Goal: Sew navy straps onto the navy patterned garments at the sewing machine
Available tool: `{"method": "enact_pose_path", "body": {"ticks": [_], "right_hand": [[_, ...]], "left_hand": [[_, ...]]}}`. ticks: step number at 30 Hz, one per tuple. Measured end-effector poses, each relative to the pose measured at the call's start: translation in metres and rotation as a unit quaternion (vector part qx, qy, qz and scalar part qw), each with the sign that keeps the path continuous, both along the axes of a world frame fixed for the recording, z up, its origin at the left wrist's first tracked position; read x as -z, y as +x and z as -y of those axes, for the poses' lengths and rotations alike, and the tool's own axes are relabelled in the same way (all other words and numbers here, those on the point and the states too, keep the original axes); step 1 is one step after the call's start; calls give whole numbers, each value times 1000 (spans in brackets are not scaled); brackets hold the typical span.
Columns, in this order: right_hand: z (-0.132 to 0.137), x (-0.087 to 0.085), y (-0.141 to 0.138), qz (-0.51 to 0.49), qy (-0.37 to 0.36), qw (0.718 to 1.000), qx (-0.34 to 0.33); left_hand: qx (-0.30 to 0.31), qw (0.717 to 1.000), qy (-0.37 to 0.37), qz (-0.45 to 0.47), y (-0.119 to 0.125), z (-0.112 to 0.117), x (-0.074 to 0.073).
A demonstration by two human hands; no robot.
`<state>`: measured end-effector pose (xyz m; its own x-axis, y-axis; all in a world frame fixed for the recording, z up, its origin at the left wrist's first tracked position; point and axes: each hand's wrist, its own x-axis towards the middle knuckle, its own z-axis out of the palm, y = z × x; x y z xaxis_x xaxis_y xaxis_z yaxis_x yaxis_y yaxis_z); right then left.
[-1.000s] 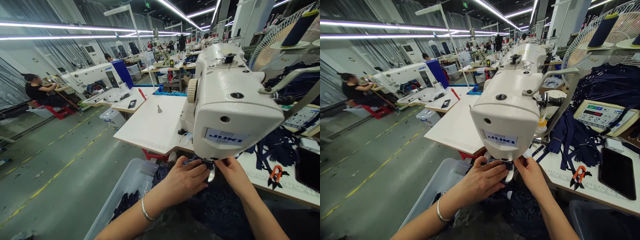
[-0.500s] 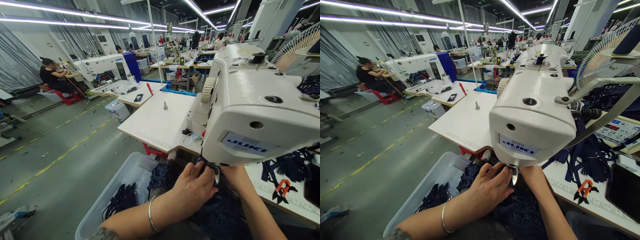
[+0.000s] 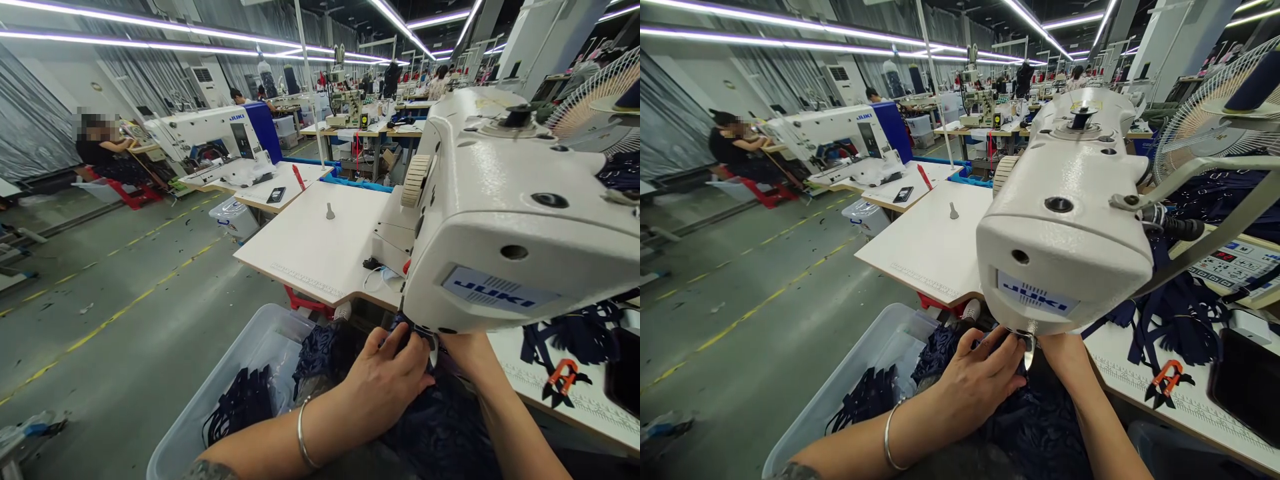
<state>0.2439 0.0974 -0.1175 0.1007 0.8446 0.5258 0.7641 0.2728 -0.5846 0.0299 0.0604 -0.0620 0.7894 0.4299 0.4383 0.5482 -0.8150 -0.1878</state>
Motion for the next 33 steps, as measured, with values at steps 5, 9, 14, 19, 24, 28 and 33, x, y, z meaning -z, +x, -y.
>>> {"method": "enact_pose_path", "body": {"ticks": [5, 9, 14, 19, 24, 28, 33], "right_hand": [[3, 3, 1, 12, -7, 1000, 2], [6, -6, -8, 4, -4, 1000, 13], [7, -14, -13, 7, -13, 1000, 3], [8, -8, -11, 8, -24, 1000, 6], [8, -6, -11, -32, -31, 999, 18], [8, -7, -11, -73, -31, 997, 13], [4, -9, -11, -79, -30, 996, -11]], "left_hand": [[0, 1000, 3, 5, 0, 0, 1], [-9, 1000, -1, 10, 1, 3, 0], [-18, 1000, -5, 5, 2, 4, -2], [-15, 1000, 9, 19, 2, 4, -2], [-20, 1000, 10, 17, 4, 6, 0], [-26, 1000, 10, 12, 4, 6, -1], [-39, 999, 23, 6, 0, 7, -7]]}}
